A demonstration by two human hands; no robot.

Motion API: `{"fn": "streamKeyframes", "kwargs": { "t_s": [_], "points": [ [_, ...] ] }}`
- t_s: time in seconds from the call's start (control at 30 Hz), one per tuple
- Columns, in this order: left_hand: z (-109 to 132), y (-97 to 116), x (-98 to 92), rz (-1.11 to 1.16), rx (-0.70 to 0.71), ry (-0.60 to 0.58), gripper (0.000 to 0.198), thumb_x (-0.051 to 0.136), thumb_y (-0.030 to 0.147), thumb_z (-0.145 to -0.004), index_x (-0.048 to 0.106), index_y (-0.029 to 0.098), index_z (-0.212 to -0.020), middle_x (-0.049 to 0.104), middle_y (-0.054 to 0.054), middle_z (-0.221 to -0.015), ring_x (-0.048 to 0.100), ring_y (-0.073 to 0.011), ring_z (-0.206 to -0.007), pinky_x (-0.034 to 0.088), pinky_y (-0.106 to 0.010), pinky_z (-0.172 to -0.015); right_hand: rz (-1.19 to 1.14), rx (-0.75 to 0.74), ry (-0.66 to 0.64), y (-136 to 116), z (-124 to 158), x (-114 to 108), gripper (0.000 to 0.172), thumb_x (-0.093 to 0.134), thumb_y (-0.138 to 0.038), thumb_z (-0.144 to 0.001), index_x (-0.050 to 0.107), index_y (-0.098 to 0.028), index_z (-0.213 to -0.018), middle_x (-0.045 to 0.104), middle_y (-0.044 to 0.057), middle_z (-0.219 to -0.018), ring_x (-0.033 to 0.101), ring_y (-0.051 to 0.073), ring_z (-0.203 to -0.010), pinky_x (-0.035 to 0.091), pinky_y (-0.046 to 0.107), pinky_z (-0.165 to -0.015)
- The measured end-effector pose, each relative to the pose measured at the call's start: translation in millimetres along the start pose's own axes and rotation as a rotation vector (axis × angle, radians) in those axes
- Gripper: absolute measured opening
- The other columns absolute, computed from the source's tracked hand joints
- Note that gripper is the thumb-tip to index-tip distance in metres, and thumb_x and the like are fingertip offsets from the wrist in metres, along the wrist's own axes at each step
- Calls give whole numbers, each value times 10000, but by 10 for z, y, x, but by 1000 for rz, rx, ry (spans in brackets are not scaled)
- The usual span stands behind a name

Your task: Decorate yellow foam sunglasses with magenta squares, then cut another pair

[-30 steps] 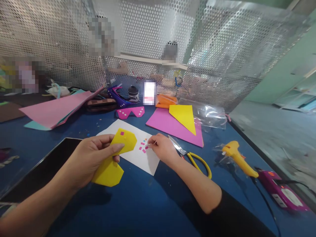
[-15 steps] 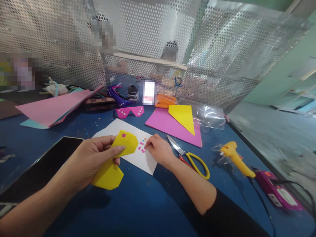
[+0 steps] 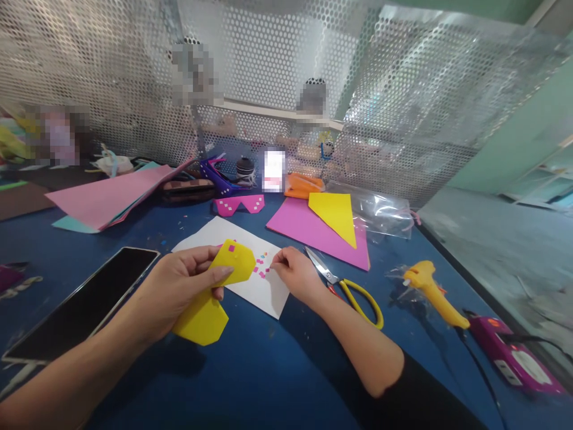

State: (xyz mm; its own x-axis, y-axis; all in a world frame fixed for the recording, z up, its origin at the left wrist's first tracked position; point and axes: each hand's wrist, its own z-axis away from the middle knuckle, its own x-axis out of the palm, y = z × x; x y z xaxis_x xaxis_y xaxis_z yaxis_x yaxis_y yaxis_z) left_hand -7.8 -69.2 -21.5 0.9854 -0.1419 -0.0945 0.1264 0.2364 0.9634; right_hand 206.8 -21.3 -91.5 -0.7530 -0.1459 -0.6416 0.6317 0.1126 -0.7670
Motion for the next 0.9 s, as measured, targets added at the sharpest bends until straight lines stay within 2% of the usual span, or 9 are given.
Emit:
{"fn": "streamKeyframes", "kwargs": {
  "t_s": [0.1,0.17,0.27,0.4,0.43,0.5,0.6,0.67,0.9],
  "points": [
    [0,-9,9,-6,8,1,291,718,365,-721,700,211,-967,655,29,-609,570,-118,-507,459,-215,-502,-196,59,52,-88,65,-64,155,589,-310,-908,594,-180,-823,572,-29,-715,548,133,-677,473,300,-670],
    [6,-9,24,-9,9,11,298,710,373,-724,709,222,-981,628,42,-552,568,-125,-488,447,-212,-480,-343,77,84,-183,137,-104,176,558,-342,-896,560,-203,-787,530,-40,-663,504,131,-643,438,290,-650],
    [16,-12,51,-29,46,54,338,702,384,-723,719,237,-1027,616,52,-527,582,-143,-488,444,-221,-470,-546,78,100,-354,278,-140,222,572,-424,-868,558,-215,-794,585,-10,-739,551,153,-729,446,299,-701],
    [25,-37,93,-88,92,32,330,685,377,-738,720,228,-1030,632,44,-543,596,-152,-510,457,-229,-499,-770,115,80,-561,478,-118,217,668,-413,-810,576,-219,-776,665,46,-1088,597,201,-1010,455,331,-868],
    [30,-47,107,-91,93,16,317,681,379,-745,718,225,-1019,635,42,-549,593,-149,-510,454,-226,-500,-833,134,71,-599,518,-102,217,693,-399,-795,580,-217,-759,661,41,-1124,588,201,-1033,444,332,-896],
    [42,-68,139,-84,88,-11,291,675,382,-755,710,215,-991,635,39,-557,583,-140,-508,444,-217,-497,-926,156,61,-658,579,-63,212,715,-382,-787,594,-213,-745,664,26,-1061,572,186,-995,431,321,-906],
    [63,-97,184,-78,88,-52,260,673,372,-760,696,202,-955,627,36,-563,577,-131,-505,431,-208,-492,-900,128,97,-701,623,-11,195,686,-377,-817,602,-214,-750,610,-11,-824,535,156,-840,440,289,-800],
    [76,-109,202,-79,88,-71,246,668,367,-759,694,200,-939,631,31,-576,584,-132,-512,437,-211,-499,-835,102,141,-705,633,10,183,669,-366,-825,596,-219,-746,563,-30,-744,509,145,-765,431,268,-715],
    [100,-113,211,-38,44,-140,353,671,386,-766,648,216,-1074,720,3,-676,654,-160,-589,466,-232,-551,-667,69,231,-655,641,38,184,634,-380,-847,588,-222,-767,565,-23,-752,505,146,-726,416,262,-651]
  ]
}}
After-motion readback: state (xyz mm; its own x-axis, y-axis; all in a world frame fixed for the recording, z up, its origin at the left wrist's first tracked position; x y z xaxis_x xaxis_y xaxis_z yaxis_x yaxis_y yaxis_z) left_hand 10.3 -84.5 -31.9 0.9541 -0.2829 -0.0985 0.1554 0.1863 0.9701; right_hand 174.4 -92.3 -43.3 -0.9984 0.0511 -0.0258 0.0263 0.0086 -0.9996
